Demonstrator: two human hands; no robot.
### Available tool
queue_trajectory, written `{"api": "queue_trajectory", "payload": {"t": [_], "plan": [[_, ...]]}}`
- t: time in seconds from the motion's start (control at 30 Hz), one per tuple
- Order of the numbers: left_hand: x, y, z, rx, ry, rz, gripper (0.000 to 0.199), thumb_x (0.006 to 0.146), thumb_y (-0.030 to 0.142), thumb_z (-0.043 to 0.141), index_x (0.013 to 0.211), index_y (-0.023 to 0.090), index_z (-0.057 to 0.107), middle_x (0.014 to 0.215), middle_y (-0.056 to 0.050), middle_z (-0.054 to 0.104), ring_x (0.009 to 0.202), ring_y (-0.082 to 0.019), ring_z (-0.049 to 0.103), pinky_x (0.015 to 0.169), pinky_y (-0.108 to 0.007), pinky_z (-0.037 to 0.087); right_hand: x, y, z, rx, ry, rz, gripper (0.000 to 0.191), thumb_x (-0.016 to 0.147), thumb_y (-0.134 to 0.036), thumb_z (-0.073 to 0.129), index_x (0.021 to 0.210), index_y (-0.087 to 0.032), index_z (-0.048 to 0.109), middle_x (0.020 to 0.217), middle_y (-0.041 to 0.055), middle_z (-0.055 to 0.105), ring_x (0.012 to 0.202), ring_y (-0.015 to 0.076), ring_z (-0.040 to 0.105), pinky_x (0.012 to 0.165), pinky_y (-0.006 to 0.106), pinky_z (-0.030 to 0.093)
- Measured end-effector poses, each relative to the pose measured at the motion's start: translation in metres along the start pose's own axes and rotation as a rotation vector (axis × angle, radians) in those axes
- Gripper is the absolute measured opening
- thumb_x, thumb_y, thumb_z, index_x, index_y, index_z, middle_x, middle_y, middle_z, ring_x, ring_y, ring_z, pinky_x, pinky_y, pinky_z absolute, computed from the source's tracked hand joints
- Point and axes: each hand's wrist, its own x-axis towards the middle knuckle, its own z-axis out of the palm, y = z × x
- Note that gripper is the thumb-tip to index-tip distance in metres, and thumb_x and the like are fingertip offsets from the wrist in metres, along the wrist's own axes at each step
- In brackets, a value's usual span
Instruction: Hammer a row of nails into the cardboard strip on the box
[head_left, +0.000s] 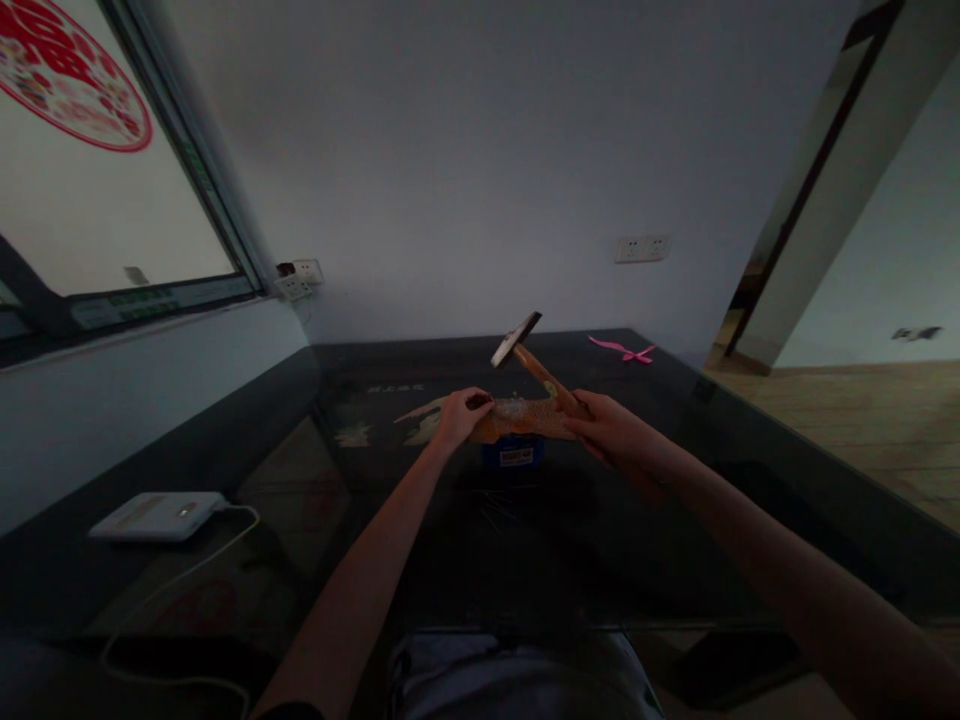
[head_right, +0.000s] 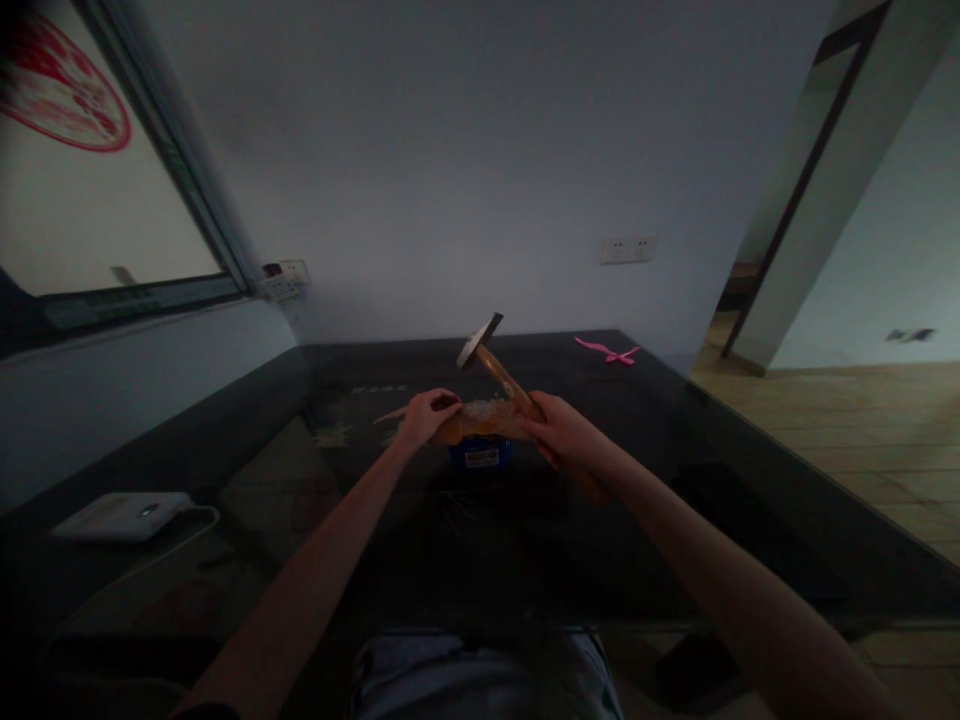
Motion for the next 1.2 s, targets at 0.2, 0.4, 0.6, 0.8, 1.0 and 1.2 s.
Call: {"api": "queue_trajectory", "payload": {"t": [0.2, 0.4, 0.6, 0.8, 1.0, 1.2], "plan": [[-0.001, 0.000, -0.002, 0.072, -0.004, 0.020, 0.011, 0.073, 0.023, 0.063, 0.081, 0.016, 0.068, 0.080, -0.005, 0.070, 0.075, -0.018, 0.064, 0.071, -0.030, 0.049, 0.004, -0.025, -0.013, -0.288, -0.043, 0.008, 0.010, 0.080, -0.025, 0.052, 0.077, -0.020, 0.043, 0.054, -0.0029, 0.052, 0.033, 0.0077, 0.044, 0.030, 0.019, 0.030], [-0.002, 0.004, -0.003, 0.097, -0.016, -0.008, 0.011, 0.074, 0.023, 0.064, 0.081, 0.016, 0.069, 0.080, -0.006, 0.071, 0.074, -0.019, 0.065, 0.071, -0.030, 0.049, -0.001, -0.041, -0.012, -0.480, -0.126, 0.071, 0.010, 0.080, -0.018, 0.052, 0.074, -0.019, 0.043, 0.057, -0.0020, 0.051, 0.035, 0.0071, 0.045, 0.032, 0.020, 0.032], [-0.003, 0.003, -0.003, 0.081, -0.011, 0.012, 0.010, 0.074, 0.021, 0.064, 0.080, 0.016, 0.068, 0.080, -0.005, 0.070, 0.076, -0.018, 0.064, 0.072, -0.030, 0.049, -0.001, -0.044, -0.013, -0.474, -0.083, 0.033, 0.010, 0.081, -0.020, 0.051, 0.073, -0.019, 0.045, 0.057, 0.0001, 0.054, 0.036, 0.0077, 0.046, 0.032, 0.019, 0.032], [-0.003, 0.000, -0.003, 0.092, -0.028, 0.025, 0.010, 0.074, 0.023, 0.063, 0.080, 0.016, 0.068, 0.080, -0.005, 0.070, 0.076, -0.019, 0.064, 0.072, -0.031, 0.049, 0.001, -0.043, -0.013, -0.441, -0.108, 0.047, 0.011, 0.081, -0.024, 0.052, 0.074, -0.020, 0.044, 0.054, -0.0009, 0.052, 0.035, 0.0085, 0.046, 0.031, 0.020, 0.032], [-0.003, 0.001, -0.003, 0.054, -0.014, 0.006, 0.011, 0.073, 0.023, 0.065, 0.081, 0.016, 0.067, 0.080, -0.006, 0.070, 0.075, -0.018, 0.065, 0.074, -0.031, 0.050, 0.000, -0.044, -0.013, -0.391, -0.076, 0.016, 0.011, 0.082, -0.025, 0.052, 0.077, -0.020, 0.044, 0.057, -0.0004, 0.055, 0.035, 0.0075, 0.045, 0.031, 0.020, 0.032], [-0.009, 0.004, -0.010, -0.141, 0.015, -0.036, 0.024, 0.071, 0.020, 0.067, 0.093, 0.014, 0.063, 0.088, -0.007, 0.068, 0.080, -0.016, 0.065, 0.075, -0.029, 0.053, -0.001, -0.049, -0.010, -0.404, -0.073, 0.008, 0.010, 0.081, -0.021, 0.052, 0.076, -0.020, 0.044, 0.057, -0.0005, 0.055, 0.038, 0.0085, 0.048, 0.032, 0.019, 0.032]]}}
